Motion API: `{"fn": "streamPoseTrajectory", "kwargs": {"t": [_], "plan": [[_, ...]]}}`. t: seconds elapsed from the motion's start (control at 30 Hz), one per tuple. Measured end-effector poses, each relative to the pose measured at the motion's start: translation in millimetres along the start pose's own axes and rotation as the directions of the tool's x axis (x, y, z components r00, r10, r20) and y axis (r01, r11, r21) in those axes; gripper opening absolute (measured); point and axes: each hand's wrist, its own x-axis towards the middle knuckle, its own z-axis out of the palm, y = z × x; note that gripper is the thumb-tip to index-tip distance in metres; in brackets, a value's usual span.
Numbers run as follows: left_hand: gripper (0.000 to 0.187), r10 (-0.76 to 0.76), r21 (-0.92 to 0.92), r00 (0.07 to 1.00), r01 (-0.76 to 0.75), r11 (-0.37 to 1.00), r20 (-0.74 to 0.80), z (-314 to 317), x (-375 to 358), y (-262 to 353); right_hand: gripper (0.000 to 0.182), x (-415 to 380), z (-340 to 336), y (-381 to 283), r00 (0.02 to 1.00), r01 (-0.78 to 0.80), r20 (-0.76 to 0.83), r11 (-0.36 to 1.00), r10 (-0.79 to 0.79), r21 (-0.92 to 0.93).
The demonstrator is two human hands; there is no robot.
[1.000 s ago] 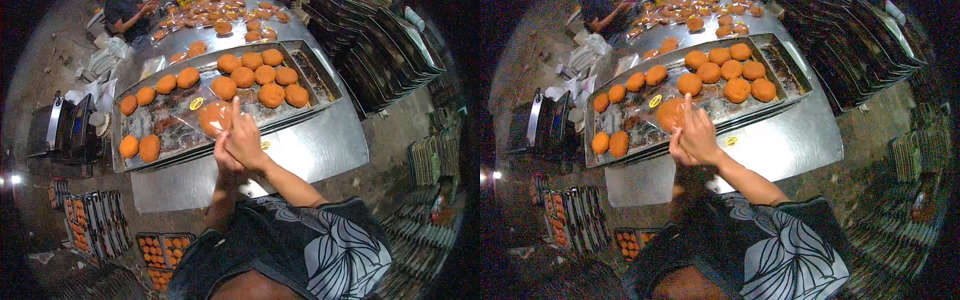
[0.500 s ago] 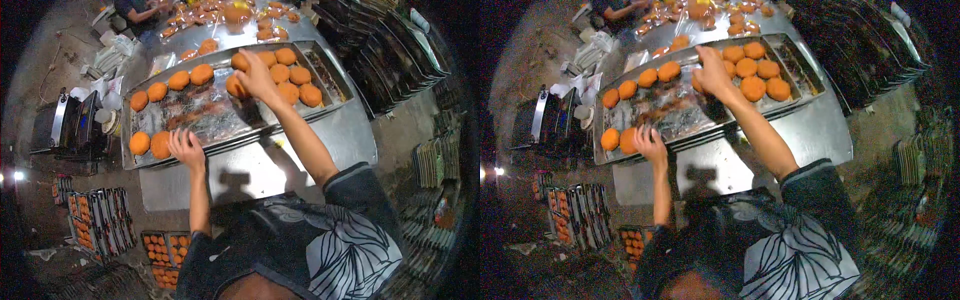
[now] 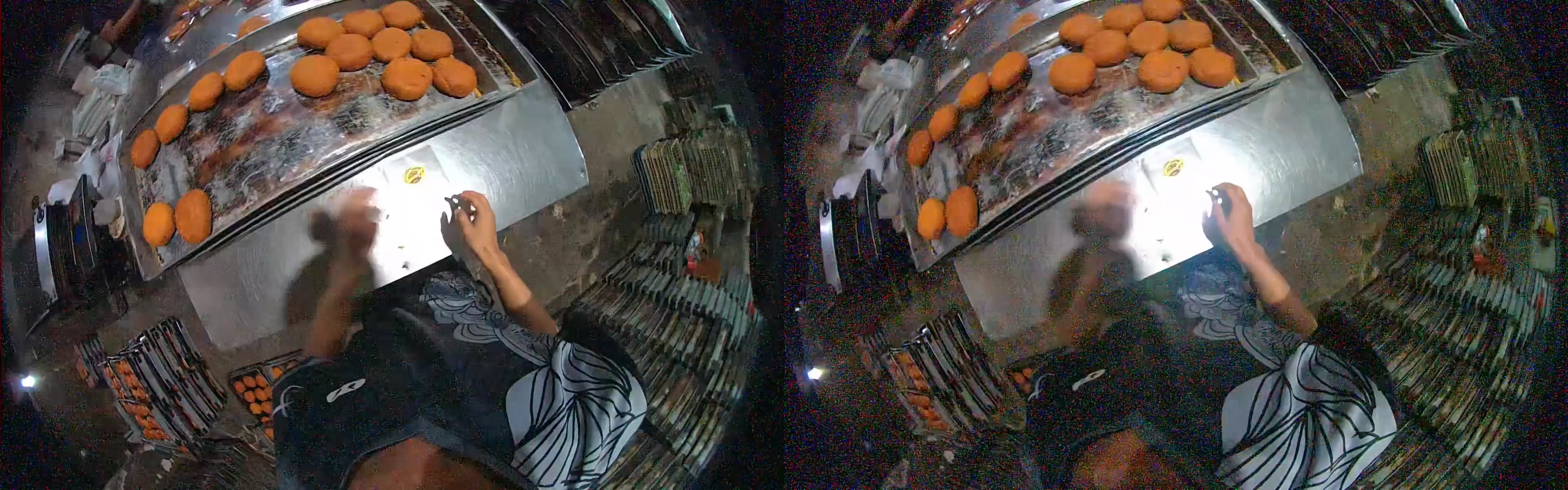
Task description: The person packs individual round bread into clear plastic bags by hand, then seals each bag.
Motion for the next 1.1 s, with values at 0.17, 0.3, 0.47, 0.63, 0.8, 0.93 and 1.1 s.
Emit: {"fn": "streamPoseTrajectory", "kwargs": {"t": [0.17, 0.3, 0.47, 0.63, 0.8, 0.93, 1.1], "plan": [[0.031, -0.174, 0.327, 0.776, -0.043, 0.944, 0.607, 95, -25, 0, 0.022, -8, -17, 2, 0.942, -0.204, 0.302, 0.964, 0.146, 0.173], [0.025, -0.192, 0.100, 0.710, 0.170, 0.980, 0.677, 81, -20, -22, 0.018, -12, -18, 28, 0.835, -0.208, 0.550, 0.936, 0.019, 0.282], [0.024, -0.592, 0.217, 0.680, 0.558, 0.801, 0.433, 99, 32, 75, 0.019, 30, 3, 21, 0.810, 0.028, 0.514, 0.895, -0.281, 0.445], [0.016, -0.747, 0.301, 0.633, 0.686, 0.662, 0.202, 111, 13, 83, 0.025, 25, -16, 29, 0.843, 0.112, 0.484, 0.957, -0.235, 0.269], [0.013, -0.663, 0.086, 0.743, 0.658, 0.748, 0.085, 106, 44, 112, 0.034, 35, -28, -41, 0.746, -0.482, 0.605, 0.852, 0.276, 0.205], [0.015, -0.101, 0.235, 0.993, 0.084, 0.968, 0.065, 88, 43, 107, 0.050, 111, -5, -80, 0.671, -0.727, 0.741, -0.181, 0.015, 0.662], [0.026, -0.715, -0.955, 0.699, 0.204, 0.216, -0.012, 9, 86, 84, 0.050, 104, 36, -168, 0.553, -0.828, 0.814, -0.006, -0.179, 0.561]]}}
